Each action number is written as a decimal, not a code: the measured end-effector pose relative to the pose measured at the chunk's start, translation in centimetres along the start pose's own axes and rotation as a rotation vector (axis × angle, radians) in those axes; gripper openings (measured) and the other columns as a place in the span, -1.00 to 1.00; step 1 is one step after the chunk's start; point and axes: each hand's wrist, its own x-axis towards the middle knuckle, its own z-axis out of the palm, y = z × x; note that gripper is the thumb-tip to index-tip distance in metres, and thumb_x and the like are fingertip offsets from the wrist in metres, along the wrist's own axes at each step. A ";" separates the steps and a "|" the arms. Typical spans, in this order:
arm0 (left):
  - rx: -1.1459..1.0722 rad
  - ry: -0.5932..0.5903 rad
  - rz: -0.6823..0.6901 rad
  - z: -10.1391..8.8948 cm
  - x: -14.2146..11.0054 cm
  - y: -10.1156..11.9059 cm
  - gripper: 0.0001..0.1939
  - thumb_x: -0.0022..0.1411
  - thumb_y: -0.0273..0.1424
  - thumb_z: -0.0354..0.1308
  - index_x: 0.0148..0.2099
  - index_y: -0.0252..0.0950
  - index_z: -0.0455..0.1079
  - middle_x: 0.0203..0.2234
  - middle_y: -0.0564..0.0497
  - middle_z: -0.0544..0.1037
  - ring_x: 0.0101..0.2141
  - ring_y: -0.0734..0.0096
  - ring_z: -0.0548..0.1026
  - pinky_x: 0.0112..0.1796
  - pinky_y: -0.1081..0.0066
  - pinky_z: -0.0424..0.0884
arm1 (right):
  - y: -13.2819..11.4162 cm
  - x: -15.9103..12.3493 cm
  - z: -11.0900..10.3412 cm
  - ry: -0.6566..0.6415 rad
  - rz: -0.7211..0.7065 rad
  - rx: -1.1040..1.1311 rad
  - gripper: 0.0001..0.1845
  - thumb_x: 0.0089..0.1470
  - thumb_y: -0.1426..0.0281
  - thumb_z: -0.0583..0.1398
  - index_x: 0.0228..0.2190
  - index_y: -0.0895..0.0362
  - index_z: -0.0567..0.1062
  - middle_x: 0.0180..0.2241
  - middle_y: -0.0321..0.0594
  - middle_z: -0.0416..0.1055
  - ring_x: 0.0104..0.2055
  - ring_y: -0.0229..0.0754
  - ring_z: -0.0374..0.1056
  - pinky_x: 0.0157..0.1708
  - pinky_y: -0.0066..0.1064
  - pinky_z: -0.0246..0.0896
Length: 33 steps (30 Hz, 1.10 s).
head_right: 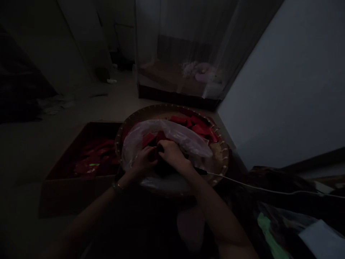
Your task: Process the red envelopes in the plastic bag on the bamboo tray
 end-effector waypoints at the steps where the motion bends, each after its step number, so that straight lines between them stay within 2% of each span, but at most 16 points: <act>1: 0.003 0.000 -0.002 0.0 0.0 0.0 -0.51 -0.07 -0.50 0.24 -0.02 -0.32 0.33 -0.16 -0.10 0.44 -0.14 0.25 0.43 -0.12 0.26 0.40 | 0.0 -0.2 0.0 -0.004 -0.009 -0.002 -0.77 -0.05 0.55 0.21 -0.27 0.17 0.47 -0.27 -0.18 0.48 -0.25 -0.19 0.38 -0.24 -0.41 0.20; 10: 0.011 -0.011 0.007 0.1 0.1 -0.1 -0.51 -0.07 -0.51 0.22 -0.01 -0.35 0.33 -0.17 -0.12 0.44 -0.16 0.25 0.44 -0.14 0.27 0.40 | 0.1 -0.2 0.7 -0.032 -0.041 -0.203 -0.80 -0.02 0.51 0.21 -0.27 0.15 0.49 -0.29 -0.12 0.47 -0.18 -0.09 0.31 -0.17 -0.32 0.18; 15: -0.012 0.000 -0.001 0.0 0.0 0.1 -0.53 -0.05 -0.50 0.21 -0.02 -0.34 0.34 -0.17 -0.11 0.44 -0.17 0.27 0.44 -0.15 0.28 0.41 | 1.2 -0.4 1.3 -0.021 -0.080 -0.020 -0.81 0.00 0.43 0.22 -0.26 0.16 0.47 -0.26 -0.15 0.41 -0.20 -0.17 0.31 -0.17 -0.34 0.20; 19: 0.001 0.002 -0.011 0.0 0.0 0.1 -0.53 -0.04 -0.49 0.21 -0.01 -0.31 0.34 -0.16 -0.09 0.44 -0.17 0.28 0.44 -0.15 0.28 0.41 | 1.9 -0.5 1.4 0.046 -0.061 0.099 -0.76 -0.07 0.54 0.23 -0.27 0.17 0.46 -0.24 -0.17 0.38 -0.19 -0.21 0.32 -0.16 -0.36 0.22; 22: 0.000 0.005 -0.022 0.0 0.0 0.2 -0.51 -0.06 -0.51 0.21 0.00 -0.31 0.33 -0.17 -0.09 0.44 -0.17 0.30 0.44 -0.15 0.30 0.40 | 1.7 -0.5 1.3 0.109 -0.019 0.142 -0.75 -0.11 0.60 0.22 -0.30 0.17 0.46 -0.26 -0.18 0.41 -0.20 -0.20 0.34 -0.16 -0.36 0.23; 28: -0.026 -0.005 -0.024 -0.4 0.0 0.9 -0.45 -0.04 -0.54 0.19 0.06 -0.27 0.29 -0.15 -0.06 0.43 -0.17 0.32 0.43 -0.15 0.32 0.39 | 0.8 -0.7 1.5 0.115 0.010 0.165 -0.82 -0.06 0.57 0.19 -0.35 0.14 0.49 -0.30 -0.21 0.47 -0.24 -0.19 0.37 -0.16 -0.32 0.23; 33: -0.015 -0.002 -0.012 -0.4 0.0 0.8 -0.44 -0.05 -0.54 0.20 0.07 -0.27 0.28 -0.17 -0.06 0.43 -0.18 0.31 0.44 -0.17 0.33 0.40 | 0.6 -0.8 1.7 0.154 -0.055 0.254 -0.70 -0.10 0.58 0.19 -0.25 0.15 0.47 -0.22 -0.17 0.41 -0.16 -0.19 0.34 -0.14 -0.34 0.25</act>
